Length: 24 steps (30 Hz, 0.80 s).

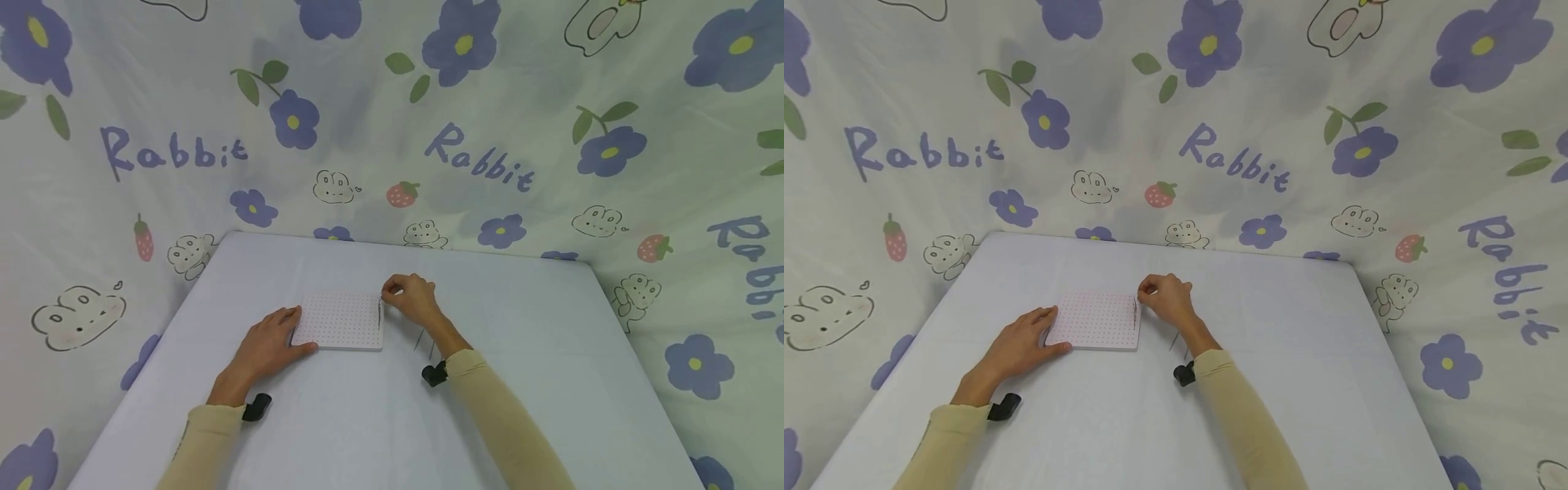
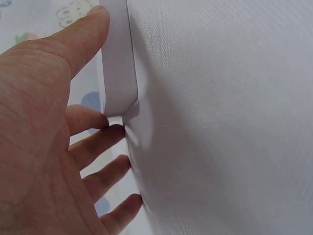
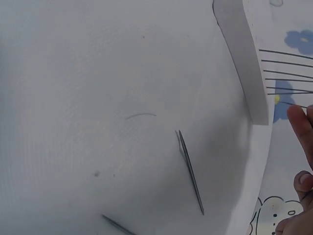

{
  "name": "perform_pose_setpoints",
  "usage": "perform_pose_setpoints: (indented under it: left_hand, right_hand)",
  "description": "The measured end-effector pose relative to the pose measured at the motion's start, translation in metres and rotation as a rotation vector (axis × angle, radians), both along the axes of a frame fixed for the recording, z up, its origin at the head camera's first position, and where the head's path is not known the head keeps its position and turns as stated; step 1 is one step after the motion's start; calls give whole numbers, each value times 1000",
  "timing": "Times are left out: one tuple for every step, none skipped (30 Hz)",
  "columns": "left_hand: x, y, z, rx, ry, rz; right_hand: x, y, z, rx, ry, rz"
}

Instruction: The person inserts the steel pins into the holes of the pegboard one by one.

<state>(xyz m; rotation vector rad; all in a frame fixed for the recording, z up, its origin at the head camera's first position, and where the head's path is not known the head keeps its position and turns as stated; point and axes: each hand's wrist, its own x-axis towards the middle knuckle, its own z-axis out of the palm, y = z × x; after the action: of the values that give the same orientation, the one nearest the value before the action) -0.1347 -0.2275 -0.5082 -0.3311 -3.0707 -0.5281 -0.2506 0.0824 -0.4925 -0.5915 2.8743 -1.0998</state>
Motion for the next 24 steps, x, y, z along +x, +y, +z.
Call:
perform_pose_setpoints:
  left_hand:
    - [0, 0, 0, 1, -2, 1]
    - [0, 0, 0, 1, -3, 1]
    - [0, 0, 0, 2, -3, 1]
    - [0, 0, 0, 2, -5, 2]
    - [0, 0, -1, 3, -5, 0]
    - [0, 0, -1, 4, -6, 0]
    - [0, 0, -1, 5, -6, 0]
    - [0, 0, -1, 5, -5, -1]
    - [0, 0, -1, 6, -6, 0]
    - [0, 0, -1, 7, -7, 1]
    - [0, 0, -1, 8, -9, 1]
    - [0, 0, 0, 8, -11, 2]
    - [0, 0, 0, 9, -13, 3]
    - [0, 0, 0, 10, -15, 4]
    - [-1, 0, 0, 9, -16, 3]
    - [-1, 1, 0, 6, -14, 1]
    - [-1, 1, 0, 6, -13, 1]
    - [-1, 1, 0, 5, -13, 1]
    - [-1, 1, 0, 4, -12, 1]
    - [-1, 0, 0, 4, -11, 1]
    - [-1, 0, 0, 4, -12, 1]
    - [-1, 0, 0, 4, -12, 0]
    - [-1, 0, 0, 7, -15, 3]
    - [-1, 0, 0, 8, -16, 2]
  right_hand:
    - [0, 0, 0, 12, 6, -1]
    - [0, -1, 0, 23, 12, -1]
    - [0, -1, 0, 35, 16, -1]
    - [1, -2, -1, 46, 17, -1]
    - [1, -2, 0, 56, 16, -1]
    - [1, -3, 0, 67, 14, -2]
    - [1, -3, 0, 76, 11, -3]
    - [1, -4, 1, 84, 8, -5]
    - [2, -4, 1, 94, 5, -6]
    - [2, -4, 1, 103, 1, -7]
    - [2, -5, 2, 112, 0, -8]
    - [2, -5, 2, 122, 1, -9]
    - [2, -5, 1, 132, 1, -10]
    - [2, -6, 1, 143, 0, -11]
    - [1, -6, 1, 152, 0, -12]
    - [1, -6, 0, 161, 1, -14]
    - [1, -6, -1, 170, 2, -15]
    - [1, -7, -2, 175, 3, -17]
    - [1, -7, -2, 177, 2, -17]
    - [1, -7, -2, 173, 3, -17]
    - [1, -7, -2, 170, 3, -17]
    - [1, -7, -2, 167, 2, -18]
    - [1, -7, -2, 165, 1, -17]
    - [1, -7, -2, 161, -1, -17]
